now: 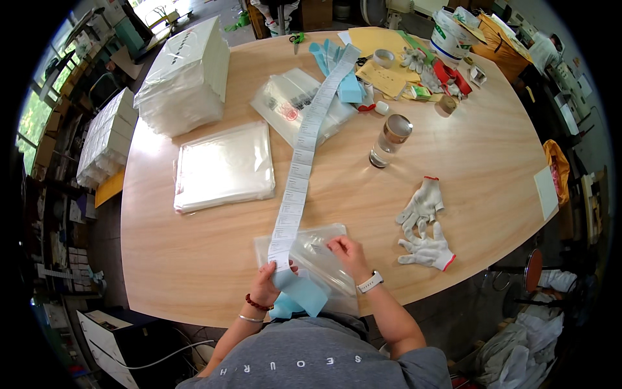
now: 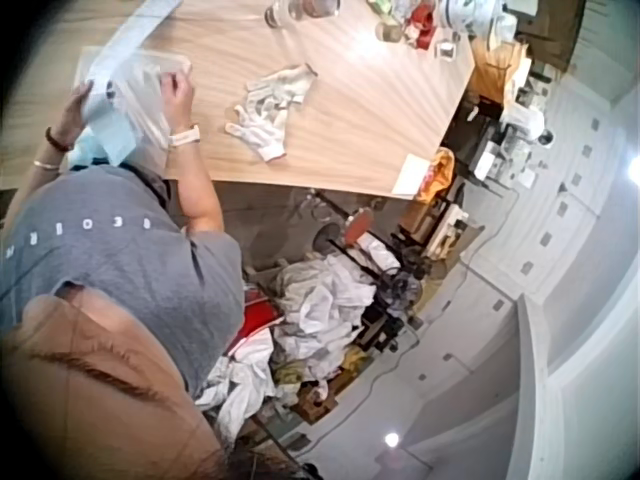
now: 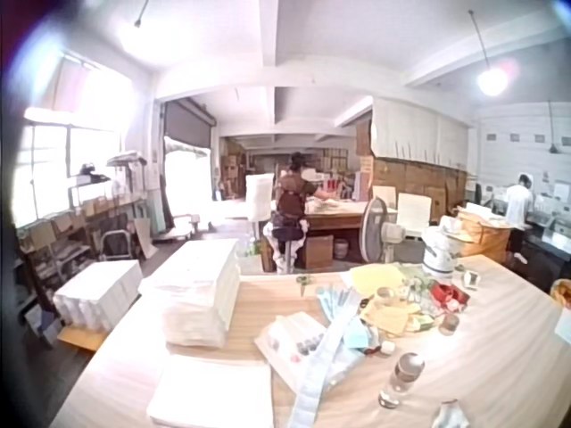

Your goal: The person places a plastic bag on the table, then repeatedly peels labels from a continuous roll and sticks them onto the bag. The person handles the label roll and the bag throughout the clip.

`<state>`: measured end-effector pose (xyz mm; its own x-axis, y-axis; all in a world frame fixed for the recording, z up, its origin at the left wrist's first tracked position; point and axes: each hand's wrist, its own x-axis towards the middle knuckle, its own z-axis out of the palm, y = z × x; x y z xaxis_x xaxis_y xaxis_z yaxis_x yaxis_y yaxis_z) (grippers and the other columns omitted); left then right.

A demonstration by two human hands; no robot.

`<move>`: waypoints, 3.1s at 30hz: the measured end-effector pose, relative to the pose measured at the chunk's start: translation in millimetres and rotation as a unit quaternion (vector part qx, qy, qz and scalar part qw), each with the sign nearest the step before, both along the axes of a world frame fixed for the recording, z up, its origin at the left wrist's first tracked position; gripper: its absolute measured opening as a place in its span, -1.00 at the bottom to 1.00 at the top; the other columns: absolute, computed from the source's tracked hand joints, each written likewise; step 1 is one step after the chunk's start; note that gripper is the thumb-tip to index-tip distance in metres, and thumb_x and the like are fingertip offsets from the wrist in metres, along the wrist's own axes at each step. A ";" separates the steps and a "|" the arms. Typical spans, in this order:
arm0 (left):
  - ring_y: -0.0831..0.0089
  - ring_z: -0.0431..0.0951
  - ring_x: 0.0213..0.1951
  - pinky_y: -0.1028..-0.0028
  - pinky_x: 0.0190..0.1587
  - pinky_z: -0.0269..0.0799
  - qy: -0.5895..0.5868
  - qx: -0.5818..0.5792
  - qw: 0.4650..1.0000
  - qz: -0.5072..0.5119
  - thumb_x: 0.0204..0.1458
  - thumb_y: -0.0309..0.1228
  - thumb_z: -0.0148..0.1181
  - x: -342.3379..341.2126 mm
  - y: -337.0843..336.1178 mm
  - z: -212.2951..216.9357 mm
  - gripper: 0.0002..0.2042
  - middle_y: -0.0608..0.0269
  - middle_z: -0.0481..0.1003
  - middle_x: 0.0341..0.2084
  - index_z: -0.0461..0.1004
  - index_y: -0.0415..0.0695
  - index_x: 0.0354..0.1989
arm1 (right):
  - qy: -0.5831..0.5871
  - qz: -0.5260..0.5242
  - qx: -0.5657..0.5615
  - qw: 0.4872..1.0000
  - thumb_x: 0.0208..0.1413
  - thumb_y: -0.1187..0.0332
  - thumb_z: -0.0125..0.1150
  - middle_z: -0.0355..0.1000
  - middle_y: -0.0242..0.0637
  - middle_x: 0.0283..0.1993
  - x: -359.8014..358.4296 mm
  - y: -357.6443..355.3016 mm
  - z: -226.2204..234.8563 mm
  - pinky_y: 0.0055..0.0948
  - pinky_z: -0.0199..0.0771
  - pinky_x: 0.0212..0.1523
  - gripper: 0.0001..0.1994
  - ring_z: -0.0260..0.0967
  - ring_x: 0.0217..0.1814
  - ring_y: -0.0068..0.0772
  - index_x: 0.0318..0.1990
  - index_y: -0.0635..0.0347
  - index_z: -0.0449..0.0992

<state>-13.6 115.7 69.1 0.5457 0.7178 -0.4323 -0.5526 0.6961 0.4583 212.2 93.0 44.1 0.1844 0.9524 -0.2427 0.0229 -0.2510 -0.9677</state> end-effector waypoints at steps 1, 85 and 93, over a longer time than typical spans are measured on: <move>0.44 0.44 -0.22 0.41 -0.15 0.36 -0.037 0.008 0.999 -0.001 0.04 -0.32 -0.03 1.9 1.4 6.1 -0.73 0.18 0.45 -0.30 0.37 -0.26 -0.19 | 0.030 0.033 -0.025 0.999 0.08 0.36 -0.03 0.42 -0.30 -0.41 -5.3 -5.3 -10.7 -0.55 0.28 -0.25 -0.83 0.30 -0.31 -0.59 -0.36 0.27 0.43; 0.58 0.41 -0.28 0.59 -0.21 0.29 0.140 0.066 0.986 -0.060 0.05 -0.30 -0.02 10.5 -3.1 -52.5 -0.73 0.33 0.44 -0.32 0.39 -0.22 -0.18 | -0.084 0.134 0.038 0.987 -0.07 0.51 0.09 0.39 -0.21 -0.46 -44.1 -6.7 14.3 -0.50 0.38 -0.35 -0.79 0.40 -0.35 -0.44 -0.23 0.22 0.32; 0.57 0.42 -0.34 0.56 -0.25 0.31 0.190 0.010 0.980 -0.056 0.05 -0.25 -0.03 13.7 4.2 -48.6 -0.72 0.31 0.45 -0.38 0.40 -0.24 -0.27 | -0.274 0.152 0.182 0.932 -0.11 0.46 0.13 0.40 -0.19 -0.42 -45.0 -15.7 14.8 -0.41 0.34 -0.40 -0.76 0.34 -0.41 -0.23 -0.21 0.20 0.43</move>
